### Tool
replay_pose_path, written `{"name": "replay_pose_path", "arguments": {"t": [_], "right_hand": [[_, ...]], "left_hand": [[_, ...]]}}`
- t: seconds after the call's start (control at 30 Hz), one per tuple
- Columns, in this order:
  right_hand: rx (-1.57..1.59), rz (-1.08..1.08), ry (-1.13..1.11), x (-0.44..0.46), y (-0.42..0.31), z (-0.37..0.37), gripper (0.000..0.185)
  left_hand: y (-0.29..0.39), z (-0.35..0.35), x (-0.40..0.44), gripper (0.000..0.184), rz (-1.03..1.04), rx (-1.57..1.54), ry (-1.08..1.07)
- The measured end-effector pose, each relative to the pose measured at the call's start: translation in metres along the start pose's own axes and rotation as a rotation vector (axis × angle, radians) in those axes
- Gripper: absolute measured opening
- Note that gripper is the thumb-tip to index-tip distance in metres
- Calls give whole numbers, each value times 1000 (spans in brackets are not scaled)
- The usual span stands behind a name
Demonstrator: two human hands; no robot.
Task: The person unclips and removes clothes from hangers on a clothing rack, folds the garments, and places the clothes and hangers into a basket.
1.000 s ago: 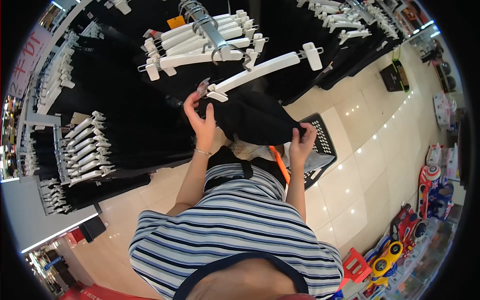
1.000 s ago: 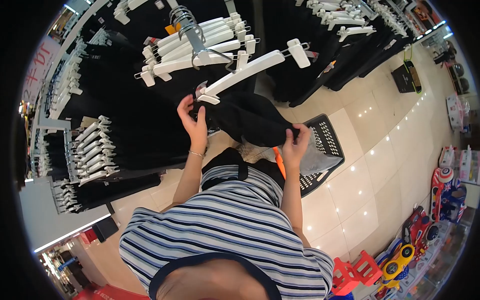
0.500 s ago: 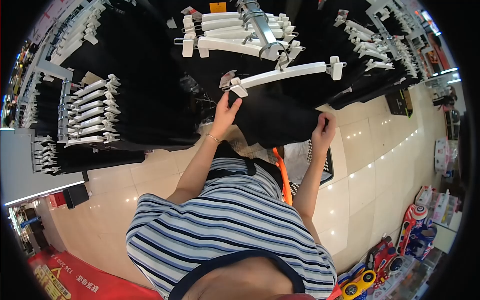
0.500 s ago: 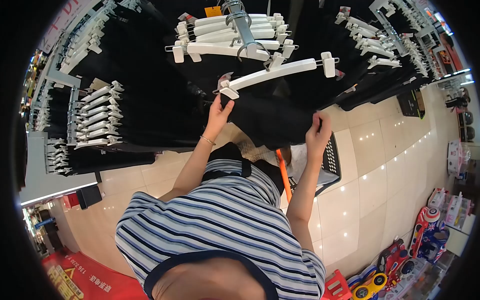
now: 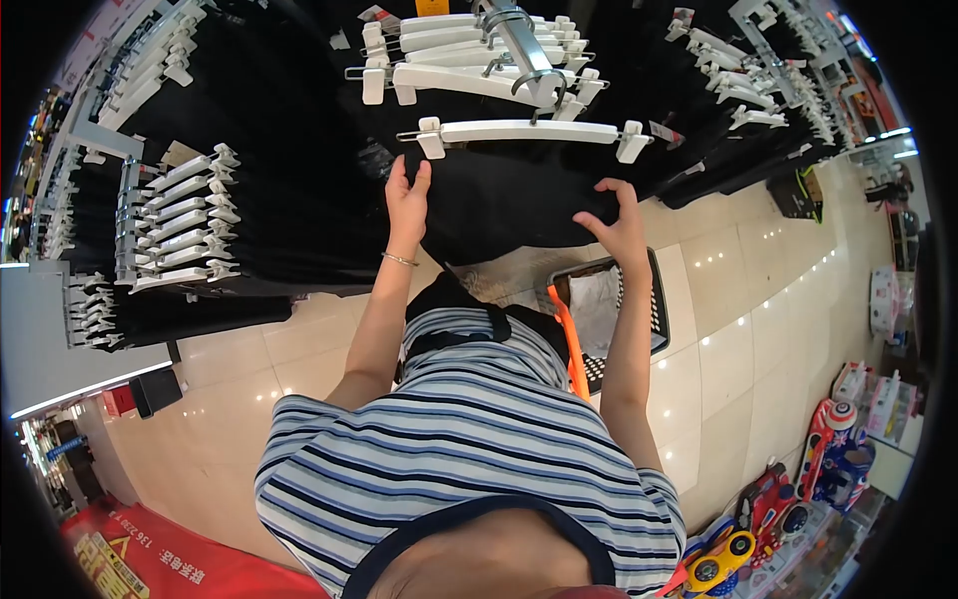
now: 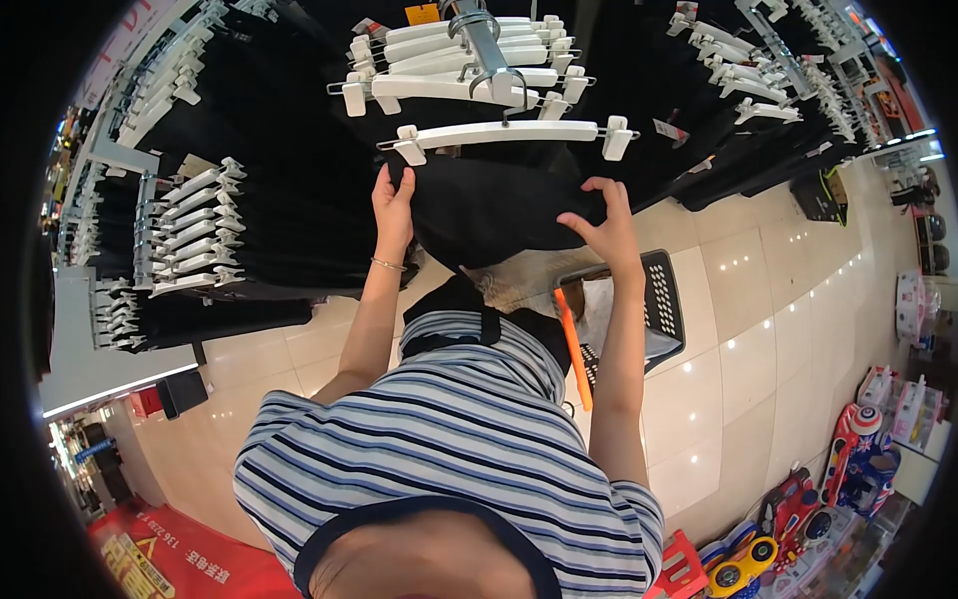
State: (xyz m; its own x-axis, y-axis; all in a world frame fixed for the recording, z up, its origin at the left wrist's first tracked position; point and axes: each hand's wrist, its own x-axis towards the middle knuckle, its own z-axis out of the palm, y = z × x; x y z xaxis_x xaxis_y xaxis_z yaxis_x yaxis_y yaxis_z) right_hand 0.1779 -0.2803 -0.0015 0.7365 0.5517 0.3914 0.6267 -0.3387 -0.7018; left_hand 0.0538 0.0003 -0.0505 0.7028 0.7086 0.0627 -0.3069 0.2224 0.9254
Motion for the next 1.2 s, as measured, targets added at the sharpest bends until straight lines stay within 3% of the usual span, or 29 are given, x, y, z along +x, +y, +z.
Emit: {"name": "replay_pose_path", "arguments": {"t": [0.03,0.27,0.33,0.37,0.57,0.7,0.8,0.9,1.03,1.13,1.17,1.2], "right_hand": [[13,-3,-35,-2,-1,1,53],[181,201,-86,-26,1,26,43],[215,155,-82,-28,-2,38,42],[350,173,-71,-28,-8,45,41],[385,8,-4,-11,-63,81,28],[321,142,-154,-9,-94,101,37],[119,182,-171,-8,-95,105,47],[35,143,-127,-8,-95,100,45],[-69,57,-55,-10,-85,106,38],[-143,15,24,-14,-77,121,31],[-167,10,38,-15,-76,124,28],[-191,4,52,-15,-77,125,26]], "left_hand": [[1,-2,1,30,1,19,-12],[-26,-30,-8,43,69,365,-64],[-4,-9,-25,27,134,372,-100],[-6,-4,-31,24,166,425,-81],[14,20,-46,19,445,736,-56],[7,21,-64,18,368,730,-110],[5,3,-60,13,-102,426,-294],[21,-1,-56,15,-113,239,-400],[44,6,-40,20,-131,378,-563],[60,31,-38,24,-119,493,-538],[62,39,-36,27,-137,606,-412],[60,45,-33,24,12,646,-340]]}}
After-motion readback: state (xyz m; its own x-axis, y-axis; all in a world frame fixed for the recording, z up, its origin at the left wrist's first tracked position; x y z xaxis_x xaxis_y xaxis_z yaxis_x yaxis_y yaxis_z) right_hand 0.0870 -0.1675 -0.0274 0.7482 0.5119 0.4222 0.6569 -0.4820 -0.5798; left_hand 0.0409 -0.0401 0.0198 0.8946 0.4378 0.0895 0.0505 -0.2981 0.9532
